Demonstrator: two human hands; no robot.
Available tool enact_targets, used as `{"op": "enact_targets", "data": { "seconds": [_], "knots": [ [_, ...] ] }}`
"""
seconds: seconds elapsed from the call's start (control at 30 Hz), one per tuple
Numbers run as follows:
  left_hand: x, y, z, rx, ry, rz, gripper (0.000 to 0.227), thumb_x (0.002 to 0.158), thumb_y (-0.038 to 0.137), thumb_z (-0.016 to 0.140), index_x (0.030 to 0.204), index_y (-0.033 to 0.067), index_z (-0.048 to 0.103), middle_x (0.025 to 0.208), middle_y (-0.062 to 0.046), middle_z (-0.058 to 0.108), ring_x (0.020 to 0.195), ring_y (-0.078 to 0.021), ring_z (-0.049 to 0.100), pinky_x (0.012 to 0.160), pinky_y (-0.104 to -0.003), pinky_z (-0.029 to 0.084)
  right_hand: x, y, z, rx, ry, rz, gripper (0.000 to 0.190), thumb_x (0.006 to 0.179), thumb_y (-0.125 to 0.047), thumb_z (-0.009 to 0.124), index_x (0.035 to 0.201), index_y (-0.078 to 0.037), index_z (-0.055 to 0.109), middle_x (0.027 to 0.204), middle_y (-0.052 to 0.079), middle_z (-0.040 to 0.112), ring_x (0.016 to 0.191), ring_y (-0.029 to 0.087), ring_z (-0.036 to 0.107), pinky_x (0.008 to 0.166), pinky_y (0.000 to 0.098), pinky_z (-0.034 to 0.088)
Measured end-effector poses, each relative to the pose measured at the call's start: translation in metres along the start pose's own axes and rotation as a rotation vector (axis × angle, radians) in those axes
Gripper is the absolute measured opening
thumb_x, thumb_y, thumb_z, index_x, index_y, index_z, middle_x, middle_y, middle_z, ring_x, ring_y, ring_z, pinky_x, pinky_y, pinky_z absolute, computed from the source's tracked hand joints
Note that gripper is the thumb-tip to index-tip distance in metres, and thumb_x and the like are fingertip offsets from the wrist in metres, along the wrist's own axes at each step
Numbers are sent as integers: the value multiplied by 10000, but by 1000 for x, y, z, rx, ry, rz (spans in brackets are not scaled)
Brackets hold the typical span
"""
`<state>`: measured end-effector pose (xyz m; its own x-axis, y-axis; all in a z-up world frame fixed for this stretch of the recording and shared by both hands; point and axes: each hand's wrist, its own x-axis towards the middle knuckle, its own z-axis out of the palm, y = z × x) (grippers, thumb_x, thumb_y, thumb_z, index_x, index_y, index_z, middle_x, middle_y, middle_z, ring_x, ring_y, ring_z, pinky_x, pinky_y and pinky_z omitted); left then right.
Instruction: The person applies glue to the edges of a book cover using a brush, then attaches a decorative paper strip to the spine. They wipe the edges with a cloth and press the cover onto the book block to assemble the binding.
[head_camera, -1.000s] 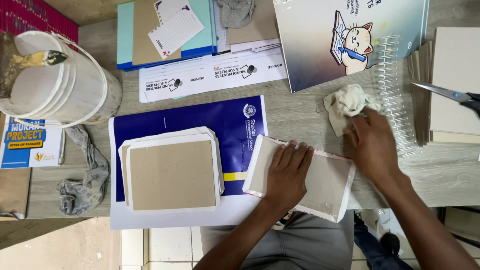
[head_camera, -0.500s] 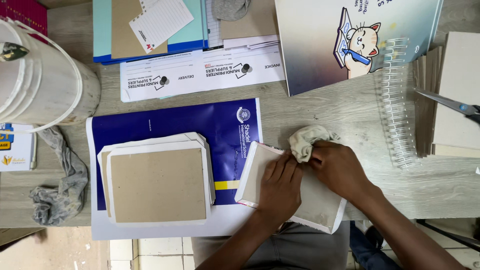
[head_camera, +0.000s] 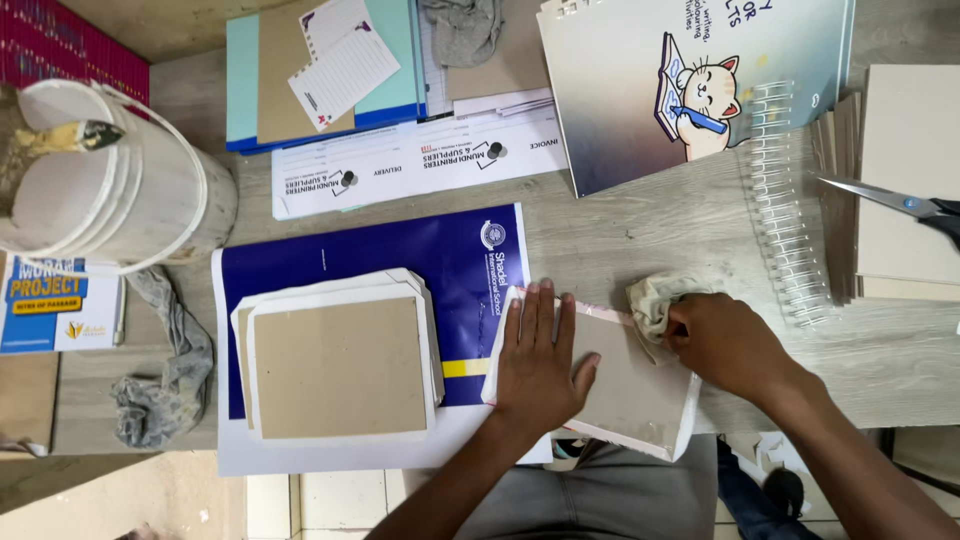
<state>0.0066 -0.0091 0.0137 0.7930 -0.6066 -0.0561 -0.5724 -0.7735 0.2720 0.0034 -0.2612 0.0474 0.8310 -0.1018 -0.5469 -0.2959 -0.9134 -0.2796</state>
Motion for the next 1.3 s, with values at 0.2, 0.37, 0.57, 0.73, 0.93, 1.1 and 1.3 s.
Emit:
{"op": "enact_targets", "data": {
  "seconds": [0.2,0.37,0.57,0.73,0.93,1.1,1.3],
  "knots": [
    [-3,-6,27,60,274,-6,800,997,570,575,1468,-77,562,1500,-318,556,1501,-480,464,1282,-572,259,55,-59,-5,-55,-52,-272,166,936,-195,679,912,-77,794,847,137,767,799,404,769,680,488,620],
    [-4,-9,37,75,414,-7,741,993,588,528,1278,-85,653,1246,-290,621,1296,-482,608,1108,-568,444,95,-116,-1,-23,-48,-477,133,894,-112,672,794,-78,752,737,88,735,699,309,740,634,415,593],
    [-4,-13,56,88,481,10,631,978,501,560,1204,-77,671,1152,-262,615,1202,-501,650,966,-566,513,106,-133,16,96,46,-551,146,896,-131,659,769,-71,699,705,96,690,674,288,719,607,422,586],
    [-1,-8,47,108,480,-12,628,943,484,611,1212,-82,657,1166,-255,617,1199,-488,650,938,-540,521,82,-82,14,54,48,-533,119,893,-141,670,791,-84,697,744,102,689,720,343,733,631,465,598],
    [-3,-7,36,98,470,-13,603,975,457,605,1215,-94,656,1155,-257,608,1214,-487,652,958,-531,531,54,-30,9,-176,-52,-311,213,906,-170,596,724,-173,707,642,31,670,628,257,725,597,376,588],
    [-11,-14,52,87,509,34,452,1008,405,585,1008,-33,695,980,-204,574,1061,-465,674,881,-538,534,76,-165,8,-14,151,-632,241,914,-122,565,682,-100,624,607,91,623,580,309,680,529,436,548],
    [-2,-13,41,77,561,22,489,970,407,591,1096,-55,693,937,-189,563,976,-452,691,870,-544,562,67,-94,11,144,34,-429,289,952,-287,667,785,-60,732,773,177,722,763,442,737,670,537,605]
  ]
}}
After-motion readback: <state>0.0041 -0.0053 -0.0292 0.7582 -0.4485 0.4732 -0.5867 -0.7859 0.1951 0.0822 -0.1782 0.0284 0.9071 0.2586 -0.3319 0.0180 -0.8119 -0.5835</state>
